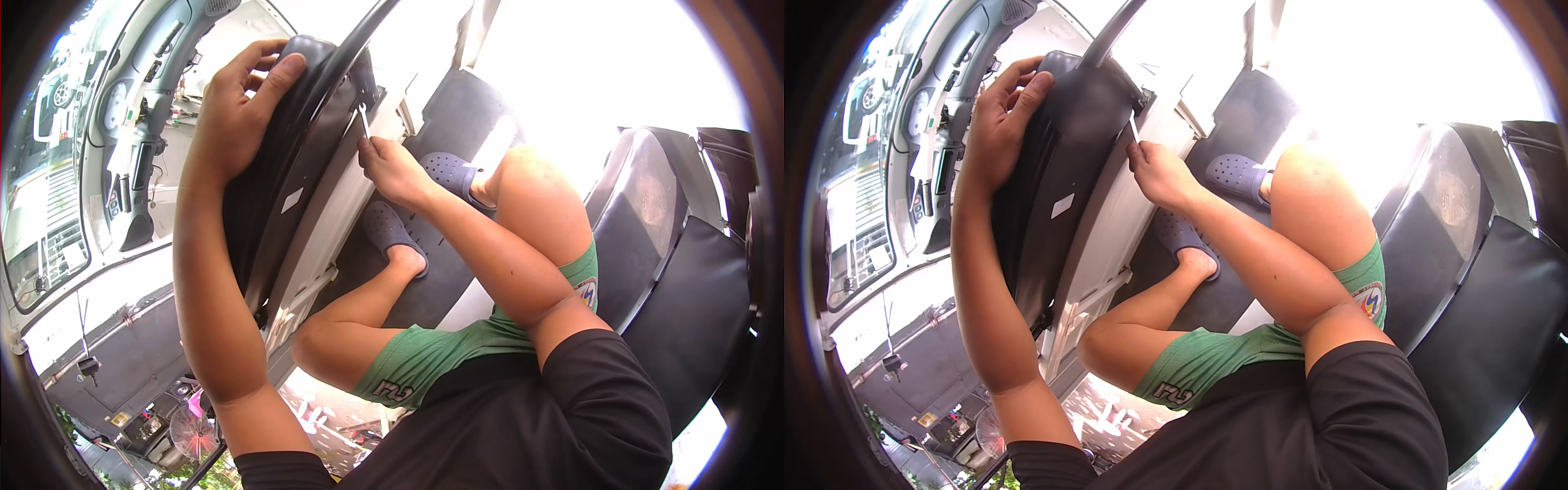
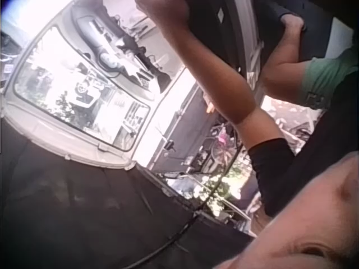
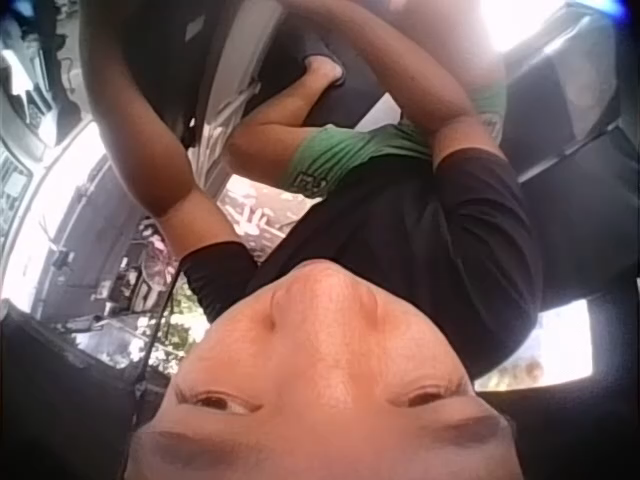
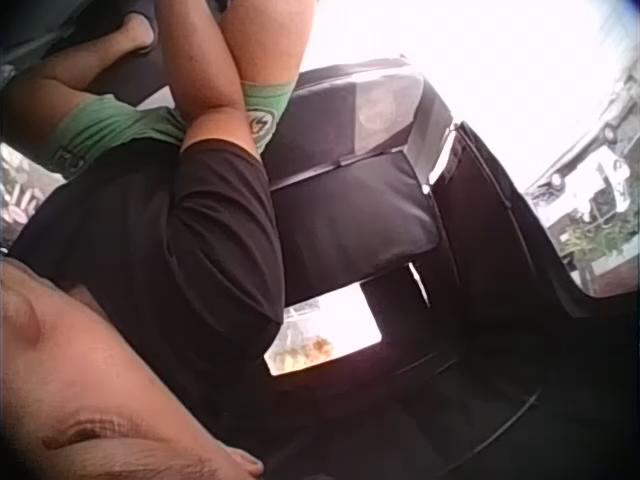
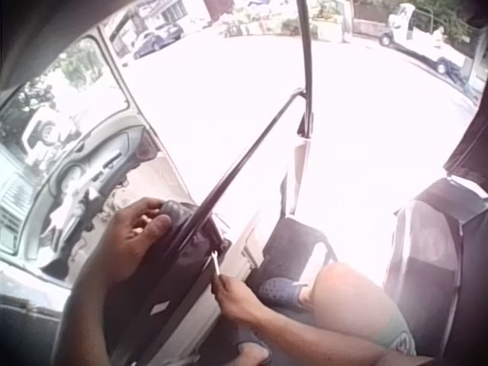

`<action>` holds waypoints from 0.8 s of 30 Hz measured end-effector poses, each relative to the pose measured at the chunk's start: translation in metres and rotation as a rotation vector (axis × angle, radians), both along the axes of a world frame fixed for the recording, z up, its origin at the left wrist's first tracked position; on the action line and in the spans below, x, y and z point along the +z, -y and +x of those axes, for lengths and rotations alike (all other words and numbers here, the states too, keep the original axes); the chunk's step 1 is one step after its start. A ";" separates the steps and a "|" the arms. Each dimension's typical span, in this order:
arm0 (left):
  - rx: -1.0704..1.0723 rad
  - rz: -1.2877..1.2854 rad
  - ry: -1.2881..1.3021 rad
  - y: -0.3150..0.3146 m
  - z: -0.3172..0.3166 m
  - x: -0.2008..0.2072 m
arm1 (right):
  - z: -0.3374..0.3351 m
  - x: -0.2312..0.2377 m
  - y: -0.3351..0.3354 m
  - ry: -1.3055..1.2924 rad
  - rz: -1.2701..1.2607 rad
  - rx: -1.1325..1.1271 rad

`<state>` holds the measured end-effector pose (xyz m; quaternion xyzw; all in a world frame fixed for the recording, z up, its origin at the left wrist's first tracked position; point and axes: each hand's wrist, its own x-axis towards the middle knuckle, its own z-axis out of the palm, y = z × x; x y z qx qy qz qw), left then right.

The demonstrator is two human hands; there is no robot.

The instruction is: The recorder is seen adjusting and securing the black fabric canopy on a small white vehicle, possibly a tuk-tuk or similar electric shuttle, using a small wrench to tighten bolts or screws on the frame.

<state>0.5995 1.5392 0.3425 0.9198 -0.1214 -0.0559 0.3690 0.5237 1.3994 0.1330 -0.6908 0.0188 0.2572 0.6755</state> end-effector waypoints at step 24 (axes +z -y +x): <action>0.018 0.030 0.051 0.000 0.000 -0.001 | -0.009 0.075 0.011 -0.569 0.788 -0.093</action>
